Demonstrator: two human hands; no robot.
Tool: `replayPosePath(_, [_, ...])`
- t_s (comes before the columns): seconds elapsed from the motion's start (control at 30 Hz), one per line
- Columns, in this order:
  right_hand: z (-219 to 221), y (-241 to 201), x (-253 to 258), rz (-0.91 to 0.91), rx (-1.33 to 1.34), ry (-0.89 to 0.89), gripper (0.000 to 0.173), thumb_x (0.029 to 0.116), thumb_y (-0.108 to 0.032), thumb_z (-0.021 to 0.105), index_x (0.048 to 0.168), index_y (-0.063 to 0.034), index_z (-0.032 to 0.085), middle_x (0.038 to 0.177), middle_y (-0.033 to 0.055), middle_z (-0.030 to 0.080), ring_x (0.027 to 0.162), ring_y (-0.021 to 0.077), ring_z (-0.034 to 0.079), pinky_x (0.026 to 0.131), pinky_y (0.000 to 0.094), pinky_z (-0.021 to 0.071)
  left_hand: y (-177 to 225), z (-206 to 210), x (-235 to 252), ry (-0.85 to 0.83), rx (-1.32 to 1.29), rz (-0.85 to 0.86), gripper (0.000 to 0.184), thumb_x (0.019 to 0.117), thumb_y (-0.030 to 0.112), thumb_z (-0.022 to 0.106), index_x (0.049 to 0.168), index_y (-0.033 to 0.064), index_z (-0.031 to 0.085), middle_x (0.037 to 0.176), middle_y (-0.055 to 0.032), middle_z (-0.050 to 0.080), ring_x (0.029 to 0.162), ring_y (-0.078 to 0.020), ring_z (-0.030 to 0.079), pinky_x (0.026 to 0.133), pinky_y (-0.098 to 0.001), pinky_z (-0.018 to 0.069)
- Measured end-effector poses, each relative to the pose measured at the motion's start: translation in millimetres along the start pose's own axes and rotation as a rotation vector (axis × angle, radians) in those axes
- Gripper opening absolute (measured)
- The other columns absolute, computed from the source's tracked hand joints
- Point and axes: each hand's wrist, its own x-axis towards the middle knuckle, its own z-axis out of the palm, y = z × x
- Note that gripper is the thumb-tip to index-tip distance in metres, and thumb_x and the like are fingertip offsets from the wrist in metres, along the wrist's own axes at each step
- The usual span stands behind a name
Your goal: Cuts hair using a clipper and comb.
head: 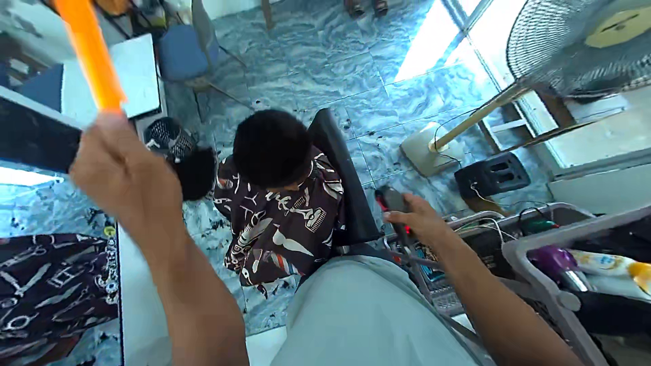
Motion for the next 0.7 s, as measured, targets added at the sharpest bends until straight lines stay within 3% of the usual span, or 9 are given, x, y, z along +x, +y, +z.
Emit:
replayPosePath(0.07, [8,-30,36,-0.176,-0.245,-0.056,0.064,0.0813,-0.013,0.087,0.136,-0.0003,0.056,0.12,0.0199,0.067,0.107,0.0297,0.068,0.094,0.0509,0.057,6,5,-45,0.0,-0.192,-0.051,0.054,0.113,0.042,0.027,0.113,-0.0009,0.059,0.079,-0.0079,0.059,0.064,-0.0149,0.059,0.062,-0.0371,0.0537])
replayPosePath(0.13, [16,-64,76,-0.404,-0.53,-0.111,0.065,0.0805,-0.016,0.087,0.137,-0.0055,0.058,0.121,0.02,0.068,0.109,0.0349,0.068,0.095,0.0599,0.0554,8,28,-88,-0.041,-0.35,-0.042,0.049,0.1132,0.034,0.03,0.112,-0.0029,0.062,0.073,-0.003,0.058,0.058,-0.011,0.057,0.057,-0.0329,0.0531])
replayPosePath(0.2, [25,-104,111,-0.531,-0.782,-0.154,0.061,0.0802,-0.018,0.083,0.137,-0.014,0.06,0.121,0.0162,0.069,0.109,0.0377,0.068,0.091,0.0681,0.0529,2,53,-120,-0.019,-0.434,-0.025,0.045,0.1134,0.029,0.031,0.106,-0.0022,0.063,0.067,0.0032,0.056,0.056,-0.0055,0.056,0.055,-0.0266,0.0525])
replayPosePath(0.3, [33,-146,141,-0.607,-0.991,-0.235,0.057,0.0795,-0.021,0.08,0.134,-0.0217,0.062,0.123,0.0112,0.068,0.112,0.0373,0.066,0.087,0.0705,0.0501,-7,72,-159,0.012,-0.403,0.018,0.045,0.1125,0.027,0.034,0.097,-0.0041,0.063,0.067,0.0051,0.054,0.06,0.001,0.054,0.059,-0.0189,0.049])
replayPosePath(0.37, [35,-159,148,-0.64,-1.026,-0.288,0.056,0.0785,-0.023,0.081,0.132,-0.0211,0.063,0.118,0.0111,0.069,0.11,0.0367,0.067,0.085,0.0674,0.0525,-15,75,-183,-0.026,-0.332,0.099,0.049,0.1111,0.034,0.041,0.108,-0.0071,0.068,0.077,-0.0014,0.062,0.067,0.0012,0.056,0.064,-0.0178,0.0502])
replayPosePath(0.47, [36,-164,153,-0.687,-0.99,-0.38,0.055,0.0783,-0.024,0.082,0.129,-0.0184,0.064,0.11,0.012,0.071,0.103,0.0352,0.068,0.084,0.063,0.0549,-26,83,-212,-0.158,-0.227,0.158,0.049,0.1042,0.044,0.055,0.118,0.0,0.072,0.093,-0.0098,0.07,0.084,-0.0103,0.065,0.078,-0.0285,0.0564])
replayPosePath(0.53, [34,-164,155,-0.742,-0.877,-0.449,0.055,0.0776,-0.025,0.083,0.129,-0.0172,0.065,0.109,0.0116,0.072,0.101,0.0323,0.069,0.085,0.06,0.0555,-32,96,-221,-0.245,-0.155,0.204,0.046,0.0998,0.045,0.064,0.12,0.0053,0.073,0.093,-0.0115,0.069,0.087,-0.021,0.064,0.083,-0.0416,0.0528])
replayPosePath(0.63, [23,-159,151,-0.758,-0.678,-0.526,0.056,0.0776,-0.027,0.087,0.128,-0.012,0.067,0.112,0.0127,0.071,0.104,0.0291,0.068,0.092,0.0565,0.0543,-34,117,-211,-0.359,0.034,0.386,0.042,0.1,0.047,0.062,0.122,0.0133,0.074,0.093,-0.0122,0.071,0.09,-0.0298,0.066,0.085,-0.0524,0.0506])
replayPosePath(0.7, [7,-143,142,-0.636,-0.506,-0.497,0.051,0.08,-0.024,0.085,0.123,-0.0059,0.066,0.106,0.0133,0.072,0.094,0.0258,0.07,0.086,0.0509,0.0584,-29,125,-187,-0.394,0.132,0.48,0.037,0.1001,0.044,0.062,0.123,0.0164,0.074,0.092,-0.0107,0.071,0.09,-0.0308,0.067,0.086,-0.0555,0.0505])
